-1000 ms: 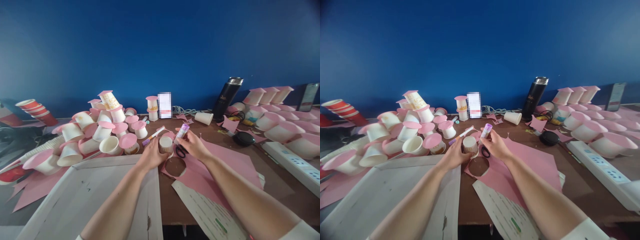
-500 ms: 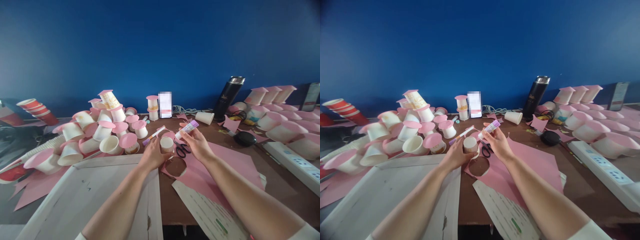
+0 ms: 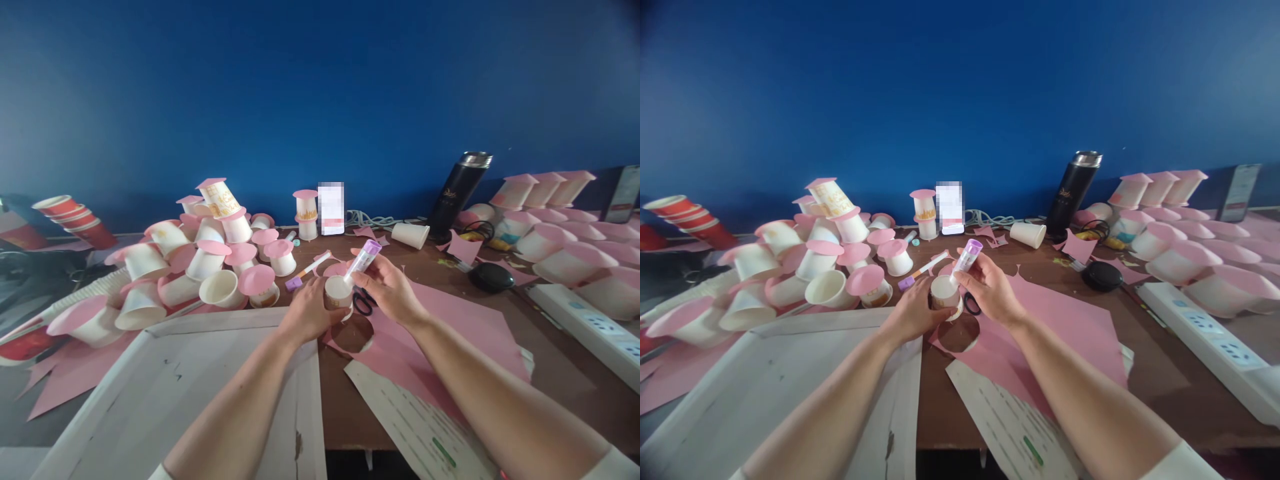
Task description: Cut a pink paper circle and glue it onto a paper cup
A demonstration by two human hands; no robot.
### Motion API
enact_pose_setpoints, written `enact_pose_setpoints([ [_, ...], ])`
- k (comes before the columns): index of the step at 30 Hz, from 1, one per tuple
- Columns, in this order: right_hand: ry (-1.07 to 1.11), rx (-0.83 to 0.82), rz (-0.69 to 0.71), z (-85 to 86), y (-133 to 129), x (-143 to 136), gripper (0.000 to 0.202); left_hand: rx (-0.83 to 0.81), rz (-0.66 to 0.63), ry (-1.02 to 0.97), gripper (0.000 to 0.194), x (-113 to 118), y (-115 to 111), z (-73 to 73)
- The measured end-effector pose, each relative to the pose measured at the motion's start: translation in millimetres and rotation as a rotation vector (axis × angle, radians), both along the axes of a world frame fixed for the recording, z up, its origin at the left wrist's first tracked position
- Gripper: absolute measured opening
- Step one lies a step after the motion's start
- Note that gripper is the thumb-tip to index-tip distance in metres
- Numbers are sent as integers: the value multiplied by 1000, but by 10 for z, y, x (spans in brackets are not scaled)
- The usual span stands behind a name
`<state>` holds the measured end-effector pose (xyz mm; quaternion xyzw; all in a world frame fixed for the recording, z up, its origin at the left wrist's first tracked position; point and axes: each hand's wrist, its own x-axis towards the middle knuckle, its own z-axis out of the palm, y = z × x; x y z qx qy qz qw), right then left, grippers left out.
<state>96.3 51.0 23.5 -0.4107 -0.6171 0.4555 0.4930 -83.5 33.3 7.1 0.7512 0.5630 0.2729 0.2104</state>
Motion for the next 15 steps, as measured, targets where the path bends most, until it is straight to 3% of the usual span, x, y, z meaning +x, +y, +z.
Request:
enact_pose_setpoints([
  [8, -132, 63, -47, -18, 11, 22, 47, -1, 8, 9, 49, 4, 0, 6],
  [15, -228, 65, -248, -113, 107, 61, 43, 20, -17, 9, 46, -15, -1, -21],
])
